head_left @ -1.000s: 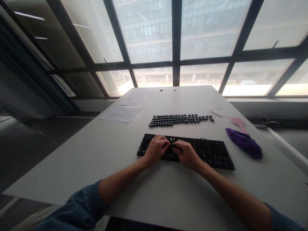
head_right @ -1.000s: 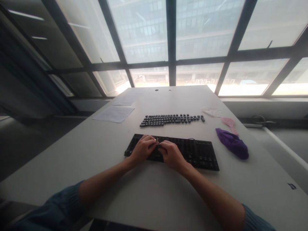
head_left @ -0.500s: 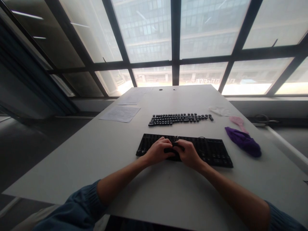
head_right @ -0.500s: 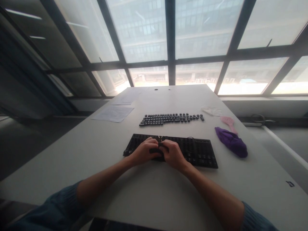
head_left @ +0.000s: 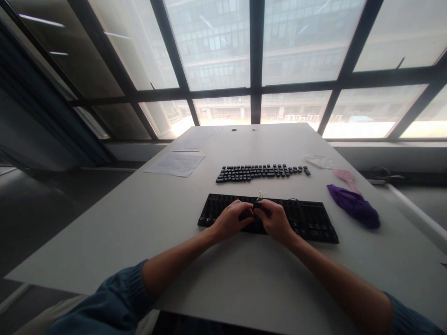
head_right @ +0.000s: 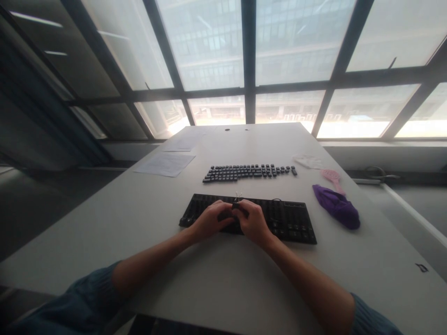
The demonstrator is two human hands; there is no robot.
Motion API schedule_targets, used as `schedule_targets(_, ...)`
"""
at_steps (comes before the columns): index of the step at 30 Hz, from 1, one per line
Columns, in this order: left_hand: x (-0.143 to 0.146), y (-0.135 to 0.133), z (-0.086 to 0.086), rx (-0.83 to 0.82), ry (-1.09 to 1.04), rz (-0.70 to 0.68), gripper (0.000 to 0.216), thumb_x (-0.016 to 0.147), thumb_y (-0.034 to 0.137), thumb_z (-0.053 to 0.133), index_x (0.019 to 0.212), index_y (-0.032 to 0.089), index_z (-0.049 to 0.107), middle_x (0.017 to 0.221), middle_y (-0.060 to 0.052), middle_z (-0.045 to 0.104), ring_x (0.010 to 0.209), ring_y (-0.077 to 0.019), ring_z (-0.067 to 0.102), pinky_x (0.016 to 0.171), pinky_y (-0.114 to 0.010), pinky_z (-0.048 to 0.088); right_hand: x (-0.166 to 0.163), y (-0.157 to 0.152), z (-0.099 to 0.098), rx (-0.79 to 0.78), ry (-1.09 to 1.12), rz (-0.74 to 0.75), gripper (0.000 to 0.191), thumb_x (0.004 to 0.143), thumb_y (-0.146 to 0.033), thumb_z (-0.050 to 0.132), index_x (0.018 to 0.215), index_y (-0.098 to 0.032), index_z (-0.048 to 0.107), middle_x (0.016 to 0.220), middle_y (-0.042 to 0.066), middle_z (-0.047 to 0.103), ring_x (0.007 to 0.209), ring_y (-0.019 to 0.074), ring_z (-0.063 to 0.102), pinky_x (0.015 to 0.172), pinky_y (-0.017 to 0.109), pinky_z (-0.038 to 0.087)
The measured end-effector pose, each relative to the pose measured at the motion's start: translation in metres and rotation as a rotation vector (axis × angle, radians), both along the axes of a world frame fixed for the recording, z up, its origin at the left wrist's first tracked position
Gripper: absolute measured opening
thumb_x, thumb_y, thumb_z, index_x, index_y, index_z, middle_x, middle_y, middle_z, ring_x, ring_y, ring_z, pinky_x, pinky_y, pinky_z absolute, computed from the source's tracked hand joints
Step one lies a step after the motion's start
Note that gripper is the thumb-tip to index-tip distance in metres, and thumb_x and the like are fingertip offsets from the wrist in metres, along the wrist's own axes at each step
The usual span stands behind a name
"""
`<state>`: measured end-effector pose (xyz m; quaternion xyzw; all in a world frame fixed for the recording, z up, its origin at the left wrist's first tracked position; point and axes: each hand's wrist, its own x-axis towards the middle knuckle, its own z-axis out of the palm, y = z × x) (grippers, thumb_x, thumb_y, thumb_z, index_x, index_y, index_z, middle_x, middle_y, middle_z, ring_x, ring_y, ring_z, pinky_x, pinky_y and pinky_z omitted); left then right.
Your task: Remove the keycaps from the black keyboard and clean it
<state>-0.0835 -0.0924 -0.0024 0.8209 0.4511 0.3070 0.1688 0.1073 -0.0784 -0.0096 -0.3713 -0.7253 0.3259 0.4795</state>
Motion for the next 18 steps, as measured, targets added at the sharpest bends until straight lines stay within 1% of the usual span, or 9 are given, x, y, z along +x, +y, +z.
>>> schedule_targets(3, -0.001, 0.001, -0.005, 0.001, -0.067, 0.019, 0.04, 0.081, 0.024, 0.074, 0.118, 0.023, 0.059, 0.097, -0.004, 0.068, 0.094, -0.0204, 0.063, 0.087, -0.035, 0.052, -0.002, -0.001, 0.001, 0.012, -0.001, -0.028, 0.015, 0.086, -0.024, 0.056, 0.076, -0.019, 0.066, 0.072, 0.004, 0.067, 0.067, 0.0185, 0.058, 0.065, 0.029, 0.045)
schedule_targets(5, -0.002, 0.001, -0.006, 0.014, -0.09, 0.008, 0.043, 0.081, 0.023, 0.074, 0.12, 0.023, 0.056, 0.099, -0.004, 0.068, 0.096, -0.0203, 0.063, 0.089, -0.036, 0.052, -0.002, 0.0, -0.001, -0.025, 0.012, -0.069, 0.016, 0.088, -0.025, 0.056, 0.077, -0.019, 0.065, 0.071, 0.004, 0.066, 0.065, 0.0185, 0.058, 0.063, 0.029, 0.044)
schedule_targets(7, -0.001, 0.001, -0.005, 0.052, -0.054, -0.019, 0.034, 0.084, 0.024, 0.071, 0.114, 0.022, 0.058, 0.1, -0.005, 0.068, 0.097, -0.0204, 0.062, 0.089, -0.036, 0.052, -0.003, 0.002, -0.003, -0.082, 0.026, -0.105, 0.019, 0.088, -0.027, 0.056, 0.073, -0.019, 0.063, 0.067, 0.003, 0.065, 0.062, 0.0182, 0.057, 0.059, 0.028, 0.041)
schedule_targets(10, 0.002, 0.0, 0.001, 0.161, 0.081, -0.056, 0.017, 0.09, 0.023, 0.064, 0.107, 0.021, 0.062, 0.1, -0.006, 0.068, 0.096, -0.0209, 0.059, 0.088, -0.037, 0.05, -0.002, 0.005, -0.005, -0.135, 0.034, -0.143, 0.023, 0.087, -0.03, 0.058, 0.067, -0.019, 0.058, 0.061, 0.002, 0.062, 0.059, 0.0174, 0.054, 0.055, 0.027, 0.038)
schedule_targets(14, 0.006, -0.003, 0.007, 0.27, 0.238, -0.041, 0.017, 0.094, 0.019, 0.056, 0.11, 0.02, 0.062, 0.102, -0.007, 0.067, 0.097, -0.0225, 0.056, 0.088, -0.039, 0.05, -0.002, 0.008, -0.005, -0.134, 0.033, -0.153, 0.024, 0.086, -0.031, 0.059, 0.066, -0.019, 0.057, 0.06, 0.001, 0.059, 0.058, 0.0165, 0.052, 0.054, 0.027, 0.036)
schedule_targets(18, 0.008, -0.005, 0.009, 0.301, 0.27, -0.043, 0.017, 0.097, 0.018, 0.049, 0.108, 0.019, 0.062, 0.114, -0.009, 0.063, 0.105, -0.0228, 0.054, 0.095, -0.039, 0.049, -0.003, 0.008, -0.007, -0.146, 0.06, -0.132, 0.023, 0.088, -0.03, 0.057, 0.069, -0.018, 0.058, 0.064, 0.002, 0.062, 0.06, 0.0172, 0.055, 0.056, 0.027, 0.039)
